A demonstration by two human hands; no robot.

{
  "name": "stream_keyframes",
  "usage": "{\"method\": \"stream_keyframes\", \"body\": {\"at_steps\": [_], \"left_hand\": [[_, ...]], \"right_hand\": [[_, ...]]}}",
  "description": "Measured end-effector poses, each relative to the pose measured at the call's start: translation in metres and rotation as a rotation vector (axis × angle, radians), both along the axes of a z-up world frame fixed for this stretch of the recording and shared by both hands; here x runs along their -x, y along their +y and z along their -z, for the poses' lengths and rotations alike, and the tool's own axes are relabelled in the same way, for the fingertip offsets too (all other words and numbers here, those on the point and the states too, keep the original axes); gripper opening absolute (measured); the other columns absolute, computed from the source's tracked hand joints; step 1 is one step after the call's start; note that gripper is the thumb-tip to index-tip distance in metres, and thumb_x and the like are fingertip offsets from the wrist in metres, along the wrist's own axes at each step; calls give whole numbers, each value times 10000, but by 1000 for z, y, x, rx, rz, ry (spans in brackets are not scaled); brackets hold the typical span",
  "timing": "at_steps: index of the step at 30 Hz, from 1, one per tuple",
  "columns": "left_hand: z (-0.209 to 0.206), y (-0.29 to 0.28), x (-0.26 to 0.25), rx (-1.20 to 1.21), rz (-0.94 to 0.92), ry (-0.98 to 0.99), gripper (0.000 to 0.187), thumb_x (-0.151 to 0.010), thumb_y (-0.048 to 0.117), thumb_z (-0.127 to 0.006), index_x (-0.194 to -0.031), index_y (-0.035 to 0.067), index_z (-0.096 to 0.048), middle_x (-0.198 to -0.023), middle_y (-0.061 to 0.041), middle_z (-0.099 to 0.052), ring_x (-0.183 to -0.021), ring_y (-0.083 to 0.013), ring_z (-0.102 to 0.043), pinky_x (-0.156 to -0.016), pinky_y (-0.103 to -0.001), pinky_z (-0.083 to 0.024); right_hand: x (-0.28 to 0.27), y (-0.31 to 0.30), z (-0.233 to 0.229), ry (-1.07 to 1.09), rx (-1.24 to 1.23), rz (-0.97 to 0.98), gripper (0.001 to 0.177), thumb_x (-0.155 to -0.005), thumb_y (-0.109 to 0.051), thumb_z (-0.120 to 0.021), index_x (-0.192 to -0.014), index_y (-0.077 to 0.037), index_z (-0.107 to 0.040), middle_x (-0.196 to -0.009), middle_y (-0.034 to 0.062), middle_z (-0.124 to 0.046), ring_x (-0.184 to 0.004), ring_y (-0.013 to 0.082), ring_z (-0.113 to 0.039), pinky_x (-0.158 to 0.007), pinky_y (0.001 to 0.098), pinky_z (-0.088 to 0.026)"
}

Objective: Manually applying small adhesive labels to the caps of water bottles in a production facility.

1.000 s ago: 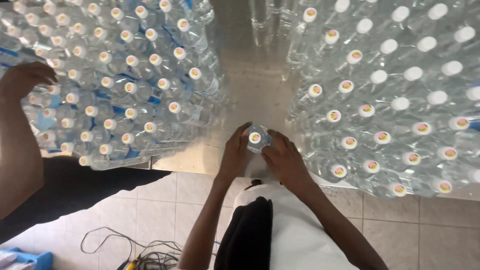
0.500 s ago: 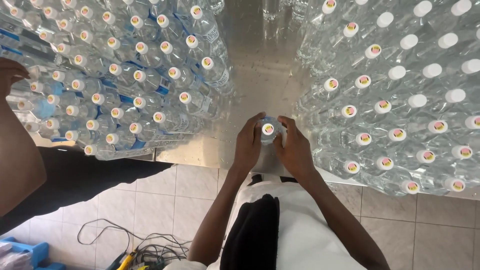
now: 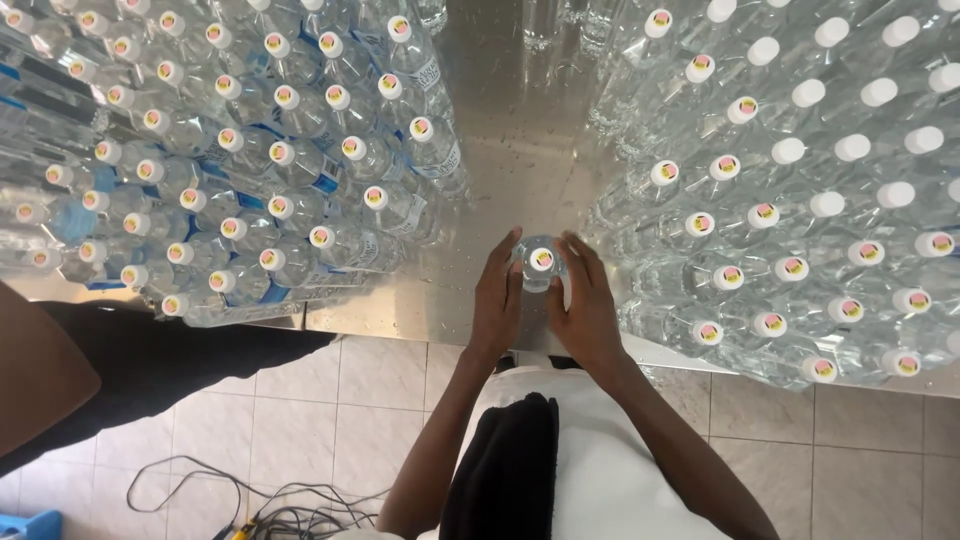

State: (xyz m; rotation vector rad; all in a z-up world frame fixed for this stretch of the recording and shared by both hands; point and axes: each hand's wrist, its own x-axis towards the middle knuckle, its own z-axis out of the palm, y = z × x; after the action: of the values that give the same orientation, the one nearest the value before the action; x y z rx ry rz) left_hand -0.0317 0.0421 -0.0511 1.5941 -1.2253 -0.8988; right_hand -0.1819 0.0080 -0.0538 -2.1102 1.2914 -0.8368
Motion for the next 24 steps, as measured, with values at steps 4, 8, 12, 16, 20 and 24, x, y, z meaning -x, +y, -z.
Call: {"method": "stream_keyframes", "body": {"at_steps": [4,8,12,16,20,24], "left_hand": [[23,-7,-4,17,4,-25,509,-1207,327,-345,-1578,20,-510,-1550,-235,-596,-1456,-425,-570,-1252,-565,-454],[28,-20,-11,-20,43,-38,504,-1219,330,-330,-1564,26,-537,-1511,-209,-635,-1420,-370,-622,-1230,-513,-486],[30,-22,-18,-30,84,-38,474,-1218,321,-365,-1555,49,-560,-1500,-189,-654,-1415,-349,-630,-1235,-504,-486],[20,-4,-12,11,90,19,481,-1206,230,-385,-1615,-6,-473,-1596,-270,-558,-1491,-443,-526,-1280,-586,-405],[17,7,-3,-2,62,45,541,-1172,222,-393,-1672,15,-381,-1690,-264,-451,-1567,-443,-415,-1330,-586,-313],[28,2,1,12,28,122,533,-1166,218,-331,-1664,35,-387,-1679,-241,-465,-1566,-431,-427,-1335,-579,-300]], "right_hand": [[0,-8,28,63,83,18,425,-1089,-53,-560,-1508,-22,-626,-1493,228,-606,-1369,413,-642,-1077,491,-589],[-3,-13,21,114,76,-38,474,-1090,-16,-512,-1560,-18,-573,-1506,234,-618,-1337,401,-665,-1042,499,-610],[1,-16,24,177,-56,-51,530,-1089,-63,-474,-1617,-69,-514,-1539,205,-618,-1312,370,-683,-1024,505,-619],[2,-3,16,106,-107,-9,549,-1079,-62,-464,-1626,-19,-484,-1574,274,-558,-1381,454,-614,-1041,566,-596],[-5,11,10,28,-190,37,593,-1095,-151,-484,-1662,2,-404,-1618,301,-484,-1442,498,-534,-1114,584,-547],[-7,10,21,2,-232,51,615,-1092,-176,-471,-1664,23,-363,-1635,308,-456,-1469,496,-512,-1165,603,-510]]}}
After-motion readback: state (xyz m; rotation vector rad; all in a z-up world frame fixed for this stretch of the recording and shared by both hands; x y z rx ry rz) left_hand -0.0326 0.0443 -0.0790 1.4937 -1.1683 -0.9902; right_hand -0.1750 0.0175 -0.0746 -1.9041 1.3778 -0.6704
